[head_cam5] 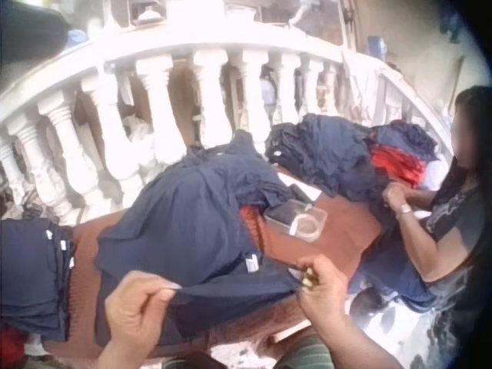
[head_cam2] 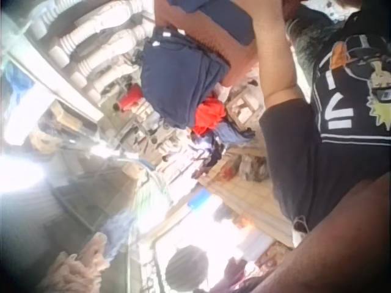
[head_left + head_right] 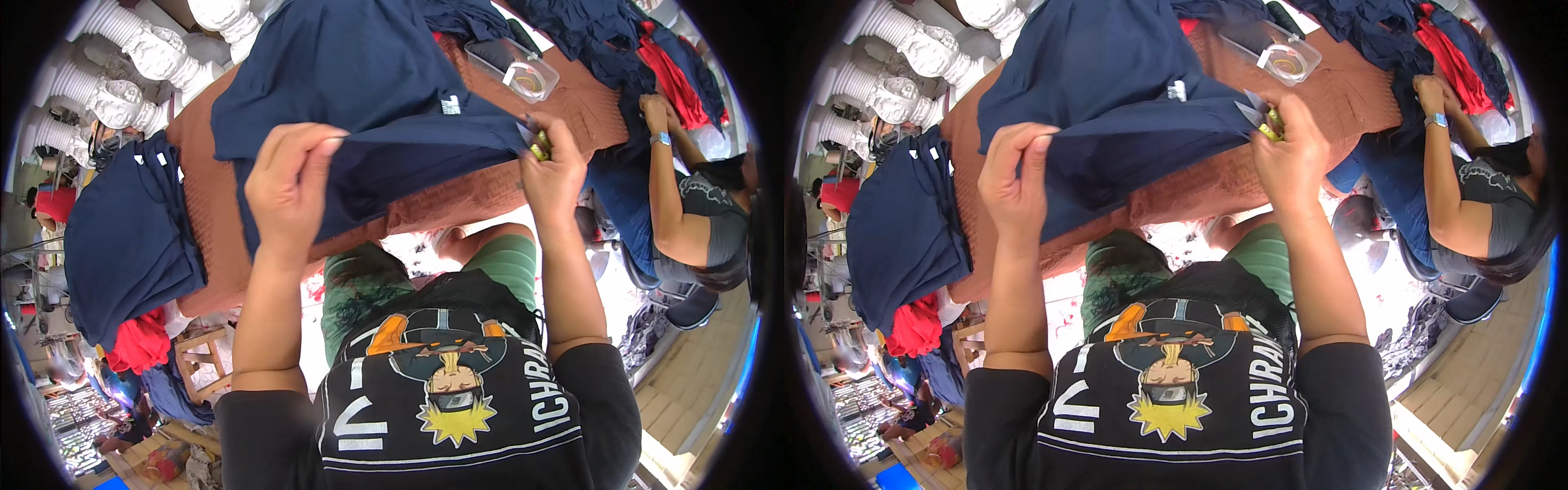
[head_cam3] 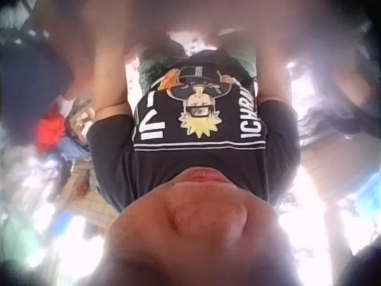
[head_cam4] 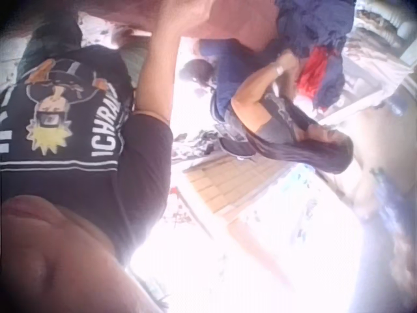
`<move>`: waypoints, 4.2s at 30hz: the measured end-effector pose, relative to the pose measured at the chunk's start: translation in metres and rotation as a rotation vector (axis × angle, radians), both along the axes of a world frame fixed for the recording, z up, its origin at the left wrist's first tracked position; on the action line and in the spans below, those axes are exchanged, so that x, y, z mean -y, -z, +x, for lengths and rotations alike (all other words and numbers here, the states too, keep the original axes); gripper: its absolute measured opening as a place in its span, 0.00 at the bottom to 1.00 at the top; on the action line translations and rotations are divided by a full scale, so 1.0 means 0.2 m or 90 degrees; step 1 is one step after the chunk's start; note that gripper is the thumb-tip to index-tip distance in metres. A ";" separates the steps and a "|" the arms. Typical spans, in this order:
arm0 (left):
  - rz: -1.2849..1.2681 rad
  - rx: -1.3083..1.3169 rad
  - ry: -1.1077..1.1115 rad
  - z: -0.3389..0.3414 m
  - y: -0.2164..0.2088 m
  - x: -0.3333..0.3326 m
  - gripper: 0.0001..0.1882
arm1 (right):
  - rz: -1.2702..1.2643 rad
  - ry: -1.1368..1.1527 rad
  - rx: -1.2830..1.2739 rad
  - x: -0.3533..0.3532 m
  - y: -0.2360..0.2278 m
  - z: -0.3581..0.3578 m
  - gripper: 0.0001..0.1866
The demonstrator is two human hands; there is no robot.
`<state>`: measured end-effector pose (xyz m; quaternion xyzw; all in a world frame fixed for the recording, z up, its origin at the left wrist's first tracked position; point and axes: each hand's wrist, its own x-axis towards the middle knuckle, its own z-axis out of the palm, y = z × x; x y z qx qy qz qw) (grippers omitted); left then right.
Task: The person trims loose threads from dark shirts using shears, handling several shirts one at a time and setting them aside on a table.
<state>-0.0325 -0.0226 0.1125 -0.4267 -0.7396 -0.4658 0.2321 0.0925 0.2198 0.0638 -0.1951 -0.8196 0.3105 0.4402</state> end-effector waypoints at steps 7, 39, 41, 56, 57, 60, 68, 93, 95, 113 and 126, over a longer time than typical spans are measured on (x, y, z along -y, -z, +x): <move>-0.381 0.116 -0.014 -0.10 0.28 0.34 0.07 | -0.021 -0.318 0.428 -0.06 -0.01 0.14 0.10; -0.238 0.465 0.053 0.04 0.45 -0.14 0.06 | -0.305 -0.455 0.328 0.22 0.22 -0.09 0.11; -0.208 0.512 0.070 0.02 0.46 -0.14 0.07 | -0.280 -0.454 0.327 0.23 0.23 -0.09 0.11; -0.159 0.389 0.451 0.02 0.29 -0.02 0.09 | -0.080 -0.382 0.309 0.22 0.14 -0.05 0.09; -0.169 0.408 0.431 0.05 0.27 -0.01 0.09 | -0.081 -0.370 0.298 0.20 0.13 -0.04 0.10; -0.201 0.451 0.361 0.11 0.30 -0.04 0.05 | -0.091 -0.354 0.269 0.16 0.16 -0.01 0.12; -0.315 0.118 0.089 0.21 0.53 -0.22 0.16 | -0.263 -0.380 0.247 0.13 0.30 -0.01 0.13; -0.297 0.054 0.018 0.24 0.56 -0.18 0.14 | -0.309 -0.416 0.230 0.18 0.31 0.01 0.08; -0.294 0.050 0.024 0.22 0.57 -0.17 0.12 | -0.278 -0.429 0.220 0.19 0.32 0.01 0.08; -0.320 0.409 0.022 0.11 0.47 -0.20 0.08 | -0.242 -0.441 0.297 0.18 0.26 0.00 0.10; -0.277 0.460 0.029 0.13 0.49 -0.19 0.09 | -0.020 -0.402 0.315 0.19 0.27 -0.02 0.08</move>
